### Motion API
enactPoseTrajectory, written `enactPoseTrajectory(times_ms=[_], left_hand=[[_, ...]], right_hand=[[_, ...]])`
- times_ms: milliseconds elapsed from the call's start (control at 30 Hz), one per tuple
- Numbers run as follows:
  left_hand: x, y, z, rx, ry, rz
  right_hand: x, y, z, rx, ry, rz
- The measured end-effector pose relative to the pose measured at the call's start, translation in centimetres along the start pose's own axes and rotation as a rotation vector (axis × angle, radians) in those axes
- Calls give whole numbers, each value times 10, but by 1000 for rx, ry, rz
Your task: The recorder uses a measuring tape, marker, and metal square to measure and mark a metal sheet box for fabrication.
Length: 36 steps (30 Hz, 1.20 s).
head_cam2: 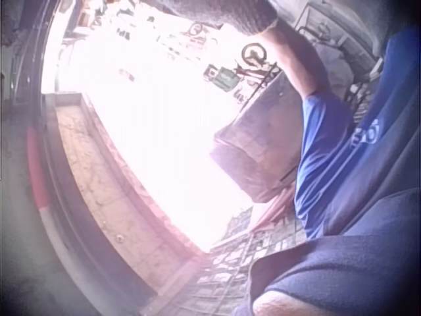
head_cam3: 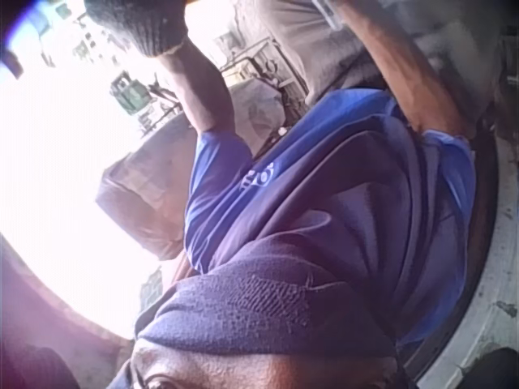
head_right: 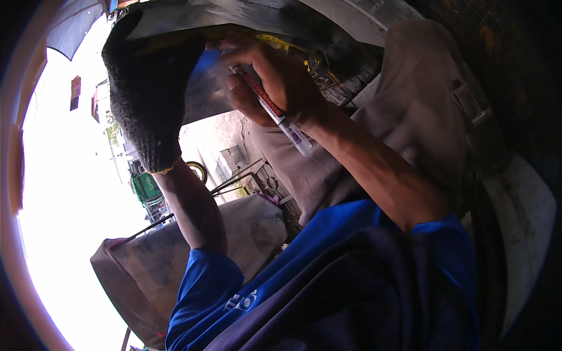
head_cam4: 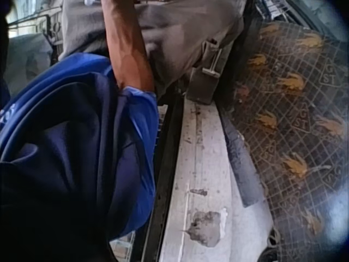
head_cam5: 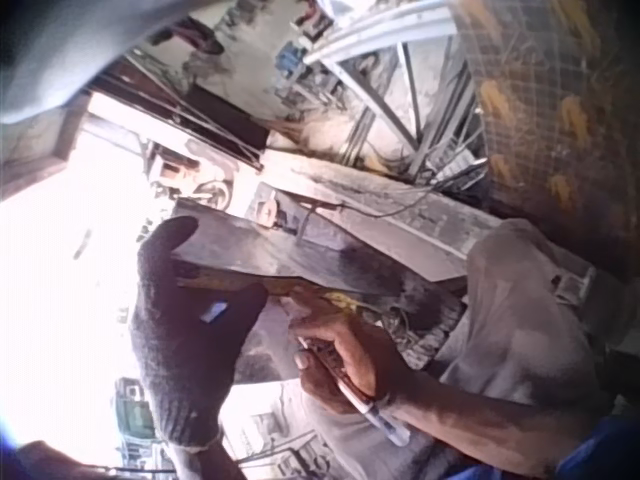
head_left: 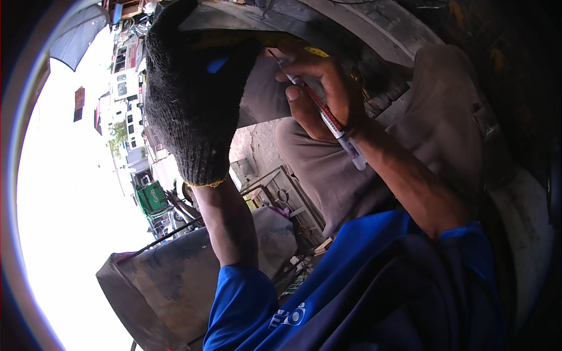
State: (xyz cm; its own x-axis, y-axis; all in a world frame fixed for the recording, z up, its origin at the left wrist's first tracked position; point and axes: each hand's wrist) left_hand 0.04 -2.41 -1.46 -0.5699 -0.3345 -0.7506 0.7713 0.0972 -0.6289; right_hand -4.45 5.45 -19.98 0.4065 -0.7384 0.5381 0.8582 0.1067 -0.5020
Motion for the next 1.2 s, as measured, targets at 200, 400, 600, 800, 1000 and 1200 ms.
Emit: enactPoseTrajectory(times_ms=[200, 400, 600, 800, 1000, 1200], left_hand=[[4, -13, -45, -455, 181, -34], [-3, -20, -40, -472, 188, 117], [2, -5, -27, -237, 144, 13], [6, 2, -2, -100, 67, -29], [3, 0, -5, 3, 10, -48], [9, -10, -57, -471, 53, -25]], right_hand=[[2, -2, -1, -115, 98, -14], [5, 2, -3, -62, 72, -24], [7, 0, -2, -93, 50, -25], [5, 0, -1, -79, 97, -29], [7, 3, -3, -55, 86, -25], [4, 2, -2, -13, 66, -6]])
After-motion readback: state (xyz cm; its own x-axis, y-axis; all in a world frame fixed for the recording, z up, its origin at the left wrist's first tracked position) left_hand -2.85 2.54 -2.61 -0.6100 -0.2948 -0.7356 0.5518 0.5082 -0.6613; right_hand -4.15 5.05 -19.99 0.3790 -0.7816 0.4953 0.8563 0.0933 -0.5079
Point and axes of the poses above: each hand's wrist, its own y-axis away from the middle knuckle, its own x-axis out of the palm, z = x × y, and after that the axes turned 14 degrees about -z, right-handed
